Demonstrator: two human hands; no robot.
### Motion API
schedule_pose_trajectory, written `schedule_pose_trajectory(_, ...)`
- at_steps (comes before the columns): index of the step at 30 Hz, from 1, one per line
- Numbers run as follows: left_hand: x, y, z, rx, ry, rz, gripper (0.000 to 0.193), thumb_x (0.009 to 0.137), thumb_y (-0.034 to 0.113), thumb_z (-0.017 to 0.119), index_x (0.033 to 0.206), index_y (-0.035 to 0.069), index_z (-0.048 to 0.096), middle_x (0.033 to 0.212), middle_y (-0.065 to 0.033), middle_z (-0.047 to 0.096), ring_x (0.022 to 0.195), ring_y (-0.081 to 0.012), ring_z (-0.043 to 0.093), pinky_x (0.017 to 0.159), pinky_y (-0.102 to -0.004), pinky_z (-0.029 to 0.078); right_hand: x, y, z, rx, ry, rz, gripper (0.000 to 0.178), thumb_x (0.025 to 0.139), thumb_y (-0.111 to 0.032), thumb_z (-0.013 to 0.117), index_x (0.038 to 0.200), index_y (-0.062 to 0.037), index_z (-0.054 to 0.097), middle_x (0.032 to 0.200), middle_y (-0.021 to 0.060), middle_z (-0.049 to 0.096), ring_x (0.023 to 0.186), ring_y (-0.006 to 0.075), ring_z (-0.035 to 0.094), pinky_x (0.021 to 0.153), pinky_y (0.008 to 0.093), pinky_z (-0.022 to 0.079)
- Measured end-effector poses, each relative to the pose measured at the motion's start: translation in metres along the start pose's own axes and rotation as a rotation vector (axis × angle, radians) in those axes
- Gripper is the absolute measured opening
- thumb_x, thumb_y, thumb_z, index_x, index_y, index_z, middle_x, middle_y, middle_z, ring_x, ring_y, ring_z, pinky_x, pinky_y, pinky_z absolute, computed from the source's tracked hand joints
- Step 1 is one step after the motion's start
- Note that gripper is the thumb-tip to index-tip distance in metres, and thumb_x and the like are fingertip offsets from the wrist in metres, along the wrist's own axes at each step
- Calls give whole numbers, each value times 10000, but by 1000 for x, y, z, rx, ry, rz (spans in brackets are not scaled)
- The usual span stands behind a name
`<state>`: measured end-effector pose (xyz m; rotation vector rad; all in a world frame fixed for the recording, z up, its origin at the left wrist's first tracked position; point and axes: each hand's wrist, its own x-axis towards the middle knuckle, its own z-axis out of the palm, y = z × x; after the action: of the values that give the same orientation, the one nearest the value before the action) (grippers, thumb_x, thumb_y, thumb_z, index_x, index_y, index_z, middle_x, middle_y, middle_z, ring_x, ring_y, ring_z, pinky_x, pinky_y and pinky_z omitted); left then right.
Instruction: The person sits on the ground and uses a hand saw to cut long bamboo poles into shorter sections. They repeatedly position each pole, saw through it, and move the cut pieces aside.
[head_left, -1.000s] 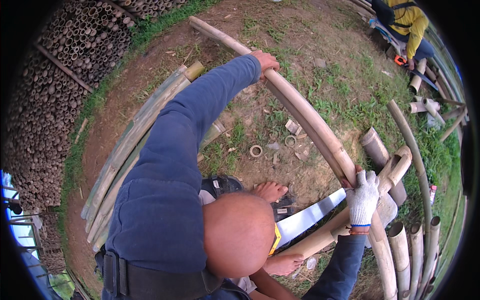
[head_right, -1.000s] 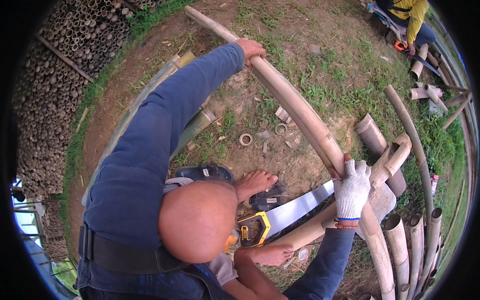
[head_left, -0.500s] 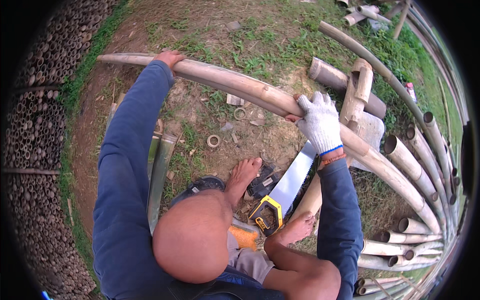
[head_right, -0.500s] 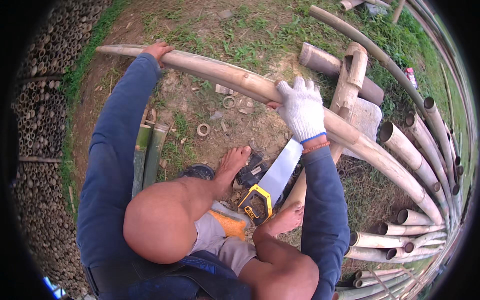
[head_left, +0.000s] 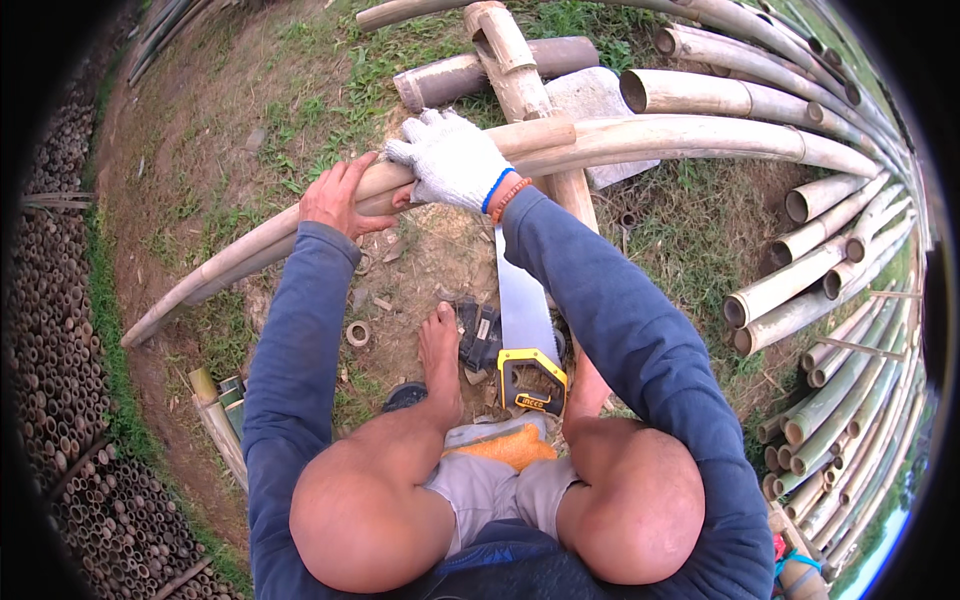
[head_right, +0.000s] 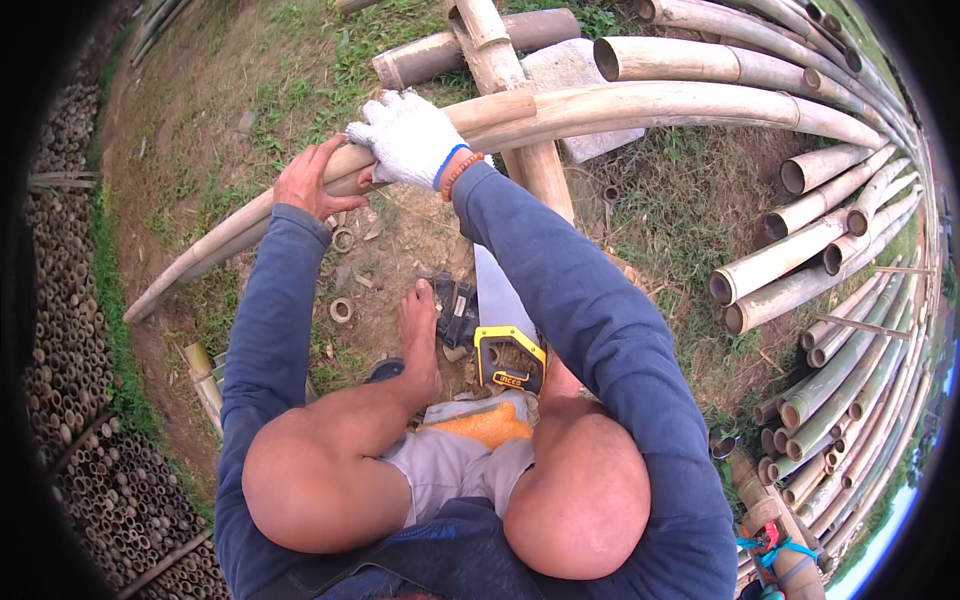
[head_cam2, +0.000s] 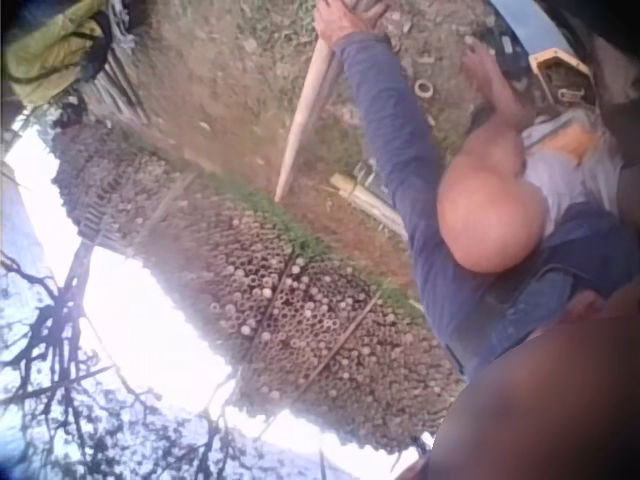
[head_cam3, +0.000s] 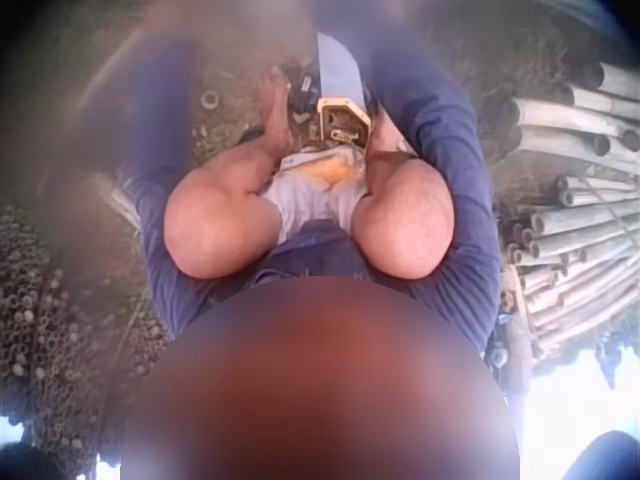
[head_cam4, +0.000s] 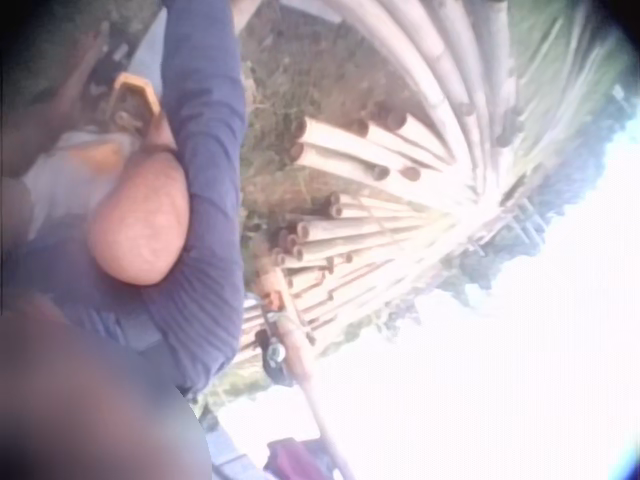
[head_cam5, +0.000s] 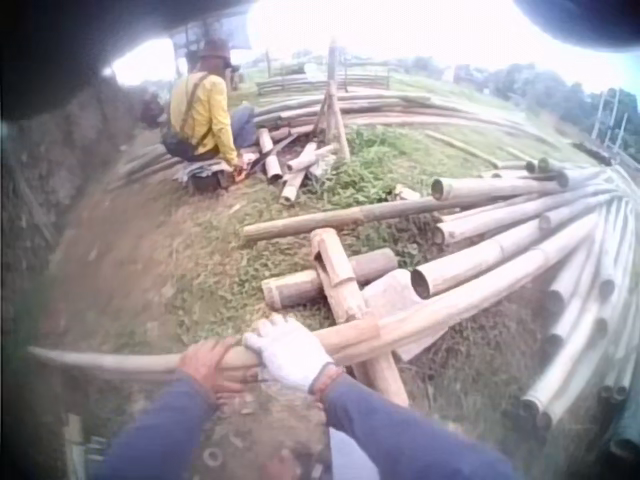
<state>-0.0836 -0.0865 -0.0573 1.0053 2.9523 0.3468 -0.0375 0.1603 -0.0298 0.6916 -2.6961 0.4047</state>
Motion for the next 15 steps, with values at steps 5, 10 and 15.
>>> schedule_pose_trajectory(5,11,0,-9,43,-30,-6,1016,528,567,1000,1394,207,607,1212,-72,679,1148,-310,677,1005,-455,553,-46,16,-8,-6,167,37,647,792,-485,843,1330,-171,668,1222,118,639,1320,372,552,1122,542,437)
schedule_pose_trajectory(10,22,-8,-10,25,-90,3,1044,514,638,990,1386,208,610,1225,-79,691,1187,-328,674,1032,-472,542,-171,-13,-20,107,337,330,523,898,-161,781,1398,-133,630,1198,154,645,1213,397,595,1013,522,508)
schedule_pose_trajectory(15,31,-8,-19,-54,-172,-44,1031,525,604,1003,1387,195,613,1277,-83,709,1227,-328,674,1058,-474,530,-299,-99,17,802,-295,579,341,965,-244,715,1265,-84,680,1051,193,664,1008,402,664,894,486,545)
